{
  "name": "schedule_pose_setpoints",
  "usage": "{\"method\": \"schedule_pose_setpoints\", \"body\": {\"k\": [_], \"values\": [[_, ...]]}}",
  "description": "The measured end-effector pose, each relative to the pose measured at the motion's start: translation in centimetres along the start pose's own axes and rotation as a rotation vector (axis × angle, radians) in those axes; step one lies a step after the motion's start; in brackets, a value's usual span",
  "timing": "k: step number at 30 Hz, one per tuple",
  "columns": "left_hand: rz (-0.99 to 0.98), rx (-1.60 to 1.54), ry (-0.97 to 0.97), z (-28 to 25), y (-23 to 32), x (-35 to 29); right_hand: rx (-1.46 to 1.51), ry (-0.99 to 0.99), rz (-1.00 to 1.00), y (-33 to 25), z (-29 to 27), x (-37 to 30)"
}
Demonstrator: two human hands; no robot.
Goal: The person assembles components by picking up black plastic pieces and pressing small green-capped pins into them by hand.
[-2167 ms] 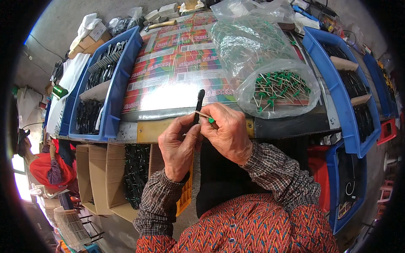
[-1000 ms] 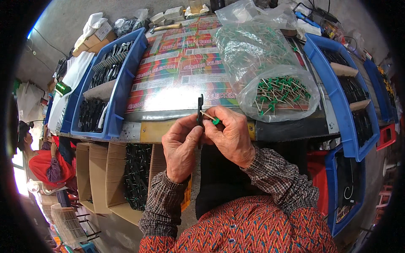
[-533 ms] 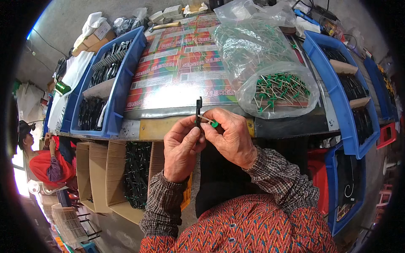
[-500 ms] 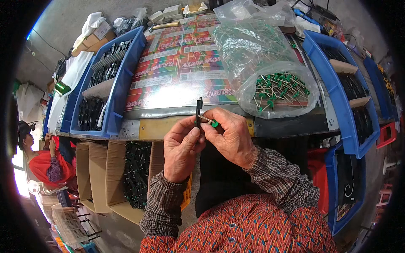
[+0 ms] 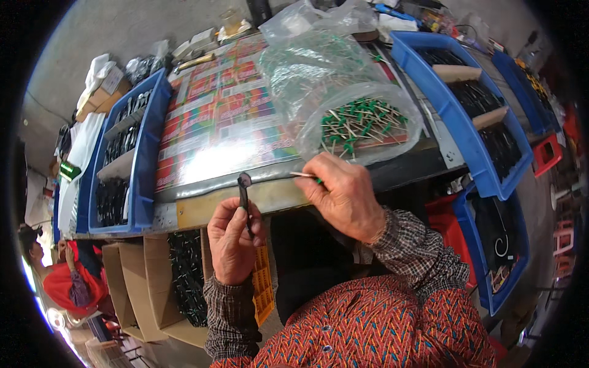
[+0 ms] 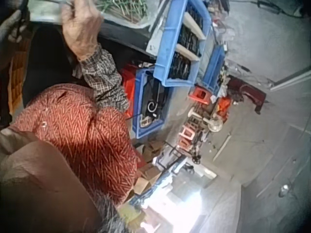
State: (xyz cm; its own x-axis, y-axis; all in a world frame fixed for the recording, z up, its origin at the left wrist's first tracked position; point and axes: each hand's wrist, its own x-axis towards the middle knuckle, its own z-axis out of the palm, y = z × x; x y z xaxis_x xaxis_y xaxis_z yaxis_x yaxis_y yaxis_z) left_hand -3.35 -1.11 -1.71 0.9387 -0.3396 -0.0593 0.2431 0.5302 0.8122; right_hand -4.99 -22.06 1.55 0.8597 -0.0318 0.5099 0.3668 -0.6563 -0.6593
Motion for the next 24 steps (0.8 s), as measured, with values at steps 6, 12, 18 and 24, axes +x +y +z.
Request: {"method": "schedule_pose_setpoints", "body": {"k": [6, 12, 18, 24], "values": [[-0.029, -0.003, -0.006, 0.2, -0.7, -0.2, -0.253, 0.144, 0.057, 3.7, -5.7, -0.4], [-0.046, -0.047, -0.033, 1.1, -1.9, -0.4, -0.591, 0.261, 0.186, 9.1, -12.5, -1.1], [-0.073, -0.074, -0.063, 2.4, -2.5, -0.8, -0.974, 0.252, 0.242, 13.9, -14.2, -1.0], [-0.14, -0.184, -0.094, 3.4, -3.2, -1.9, -1.217, 0.088, 0.253, 16.8, -13.8, -1.1]]}}
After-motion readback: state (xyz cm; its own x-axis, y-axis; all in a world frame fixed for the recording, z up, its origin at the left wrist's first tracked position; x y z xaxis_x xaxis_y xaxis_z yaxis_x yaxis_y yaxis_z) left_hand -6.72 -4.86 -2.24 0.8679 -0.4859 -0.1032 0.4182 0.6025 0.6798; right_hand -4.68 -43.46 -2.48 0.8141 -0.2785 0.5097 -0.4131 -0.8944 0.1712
